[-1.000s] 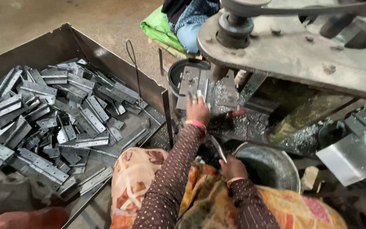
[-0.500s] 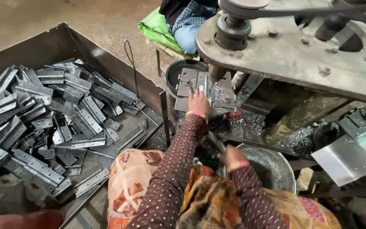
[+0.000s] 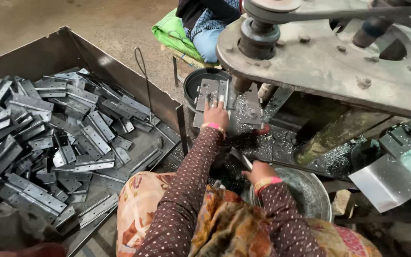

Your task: The person sits on the floor and repeatedly picks up metal strips from a bin, places them into a press machine, and operates the lever to process them. The processed metal pieces are then dropped back into the bin.

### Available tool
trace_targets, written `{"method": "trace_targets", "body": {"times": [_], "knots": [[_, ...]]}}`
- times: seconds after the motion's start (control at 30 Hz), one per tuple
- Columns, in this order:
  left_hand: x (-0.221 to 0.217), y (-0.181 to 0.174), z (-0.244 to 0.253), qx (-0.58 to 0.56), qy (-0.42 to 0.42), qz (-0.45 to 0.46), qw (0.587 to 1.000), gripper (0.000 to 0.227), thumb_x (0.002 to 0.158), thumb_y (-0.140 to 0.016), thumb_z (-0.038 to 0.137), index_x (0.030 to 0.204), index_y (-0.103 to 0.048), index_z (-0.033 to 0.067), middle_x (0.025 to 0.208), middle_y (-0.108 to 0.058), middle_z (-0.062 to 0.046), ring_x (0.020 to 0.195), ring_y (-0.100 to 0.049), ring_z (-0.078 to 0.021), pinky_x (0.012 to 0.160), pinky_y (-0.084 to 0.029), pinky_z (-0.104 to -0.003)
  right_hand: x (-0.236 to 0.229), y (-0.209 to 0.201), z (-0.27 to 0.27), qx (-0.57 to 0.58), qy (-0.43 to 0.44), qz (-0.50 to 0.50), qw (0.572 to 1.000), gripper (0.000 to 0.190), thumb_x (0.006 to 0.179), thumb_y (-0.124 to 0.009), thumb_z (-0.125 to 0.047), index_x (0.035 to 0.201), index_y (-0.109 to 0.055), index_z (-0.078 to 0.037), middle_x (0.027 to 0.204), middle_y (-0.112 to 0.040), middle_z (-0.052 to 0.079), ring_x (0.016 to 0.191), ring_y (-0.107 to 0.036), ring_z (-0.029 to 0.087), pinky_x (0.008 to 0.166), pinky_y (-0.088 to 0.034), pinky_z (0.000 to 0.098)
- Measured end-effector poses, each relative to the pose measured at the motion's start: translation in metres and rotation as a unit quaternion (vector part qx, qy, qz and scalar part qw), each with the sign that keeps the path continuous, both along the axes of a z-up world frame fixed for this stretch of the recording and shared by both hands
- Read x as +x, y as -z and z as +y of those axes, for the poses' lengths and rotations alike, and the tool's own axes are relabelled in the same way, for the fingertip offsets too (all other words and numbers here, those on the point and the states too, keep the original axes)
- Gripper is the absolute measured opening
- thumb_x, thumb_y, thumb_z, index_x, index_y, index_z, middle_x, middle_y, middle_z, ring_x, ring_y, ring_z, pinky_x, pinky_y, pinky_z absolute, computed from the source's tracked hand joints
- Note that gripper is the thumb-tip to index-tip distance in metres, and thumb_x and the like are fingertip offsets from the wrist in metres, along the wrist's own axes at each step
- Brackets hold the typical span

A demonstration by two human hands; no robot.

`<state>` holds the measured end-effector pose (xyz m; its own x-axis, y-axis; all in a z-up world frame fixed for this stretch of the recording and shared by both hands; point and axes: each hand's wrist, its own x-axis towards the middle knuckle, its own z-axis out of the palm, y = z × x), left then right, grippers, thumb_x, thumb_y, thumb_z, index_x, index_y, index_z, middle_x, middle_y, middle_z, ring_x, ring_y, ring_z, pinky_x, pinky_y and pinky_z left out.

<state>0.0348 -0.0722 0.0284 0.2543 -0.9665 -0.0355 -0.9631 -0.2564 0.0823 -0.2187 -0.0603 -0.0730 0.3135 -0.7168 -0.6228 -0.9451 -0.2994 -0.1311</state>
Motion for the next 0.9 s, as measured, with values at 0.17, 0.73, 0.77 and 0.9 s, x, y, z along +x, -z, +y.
{"method": "trace_targets", "body": {"times": [0.17, 0.73, 0.77, 0.9], "knots": [[0.007, 0.025, -0.015, -0.041, 0.000, 0.021, 0.999, 0.026, 0.098, -0.054, 0.023, 0.104, -0.076, 0.0108, 0.154, -0.049, -0.011, 0.112, -0.068, -0.0220, 0.124, -0.011, -0.057, -0.027, 0.075, 0.055, -0.164, 0.046, -0.091, 0.981, 0.047, 0.095, -0.065, -0.050, 0.111, -0.065, -0.005, 0.091, -0.074, 0.016, 0.082, -0.072, 0.031, 0.071, -0.057, 0.0446], [-0.077, 0.022, 0.127, -0.319, 0.023, -0.026, 0.947, 0.038, 0.088, -0.060, 0.027, 0.116, -0.069, 0.0032, 0.135, -0.060, -0.021, 0.128, -0.052, -0.0357, 0.116, -0.026, -0.061, 0.008, -0.057, 0.046, -0.431, 0.080, -0.382, 0.813, 0.037, 0.090, -0.073, -0.041, 0.102, -0.062, -0.008, 0.094, -0.067, 0.011, 0.070, -0.069, 0.029, 0.065, -0.055, 0.0432], [-0.070, 0.026, 0.131, -0.331, 0.046, -0.028, 0.942, 0.035, 0.089, -0.060, 0.024, 0.115, -0.069, 0.0029, 0.133, -0.061, -0.019, 0.125, -0.055, -0.0339, 0.115, -0.029, -0.060, 0.007, -0.056, 0.046, -0.446, 0.073, -0.379, 0.807, 0.036, 0.091, -0.074, -0.040, 0.102, -0.062, -0.008, 0.096, -0.067, 0.012, 0.071, -0.069, 0.029, 0.064, -0.055, 0.0432], [-0.044, 0.023, 0.115, -0.353, 0.096, 0.019, 0.930, 0.024, 0.091, -0.060, 0.016, 0.112, -0.065, 0.0045, 0.124, -0.064, -0.013, 0.113, -0.064, -0.0286, 0.112, -0.039, -0.055, 0.007, -0.049, 0.048, -0.499, 0.073, -0.361, 0.785, 0.036, 0.091, -0.075, -0.040, 0.103, -0.063, -0.008, 0.092, -0.067, 0.011, 0.075, -0.068, 0.030, 0.063, -0.054, 0.0424]]}}
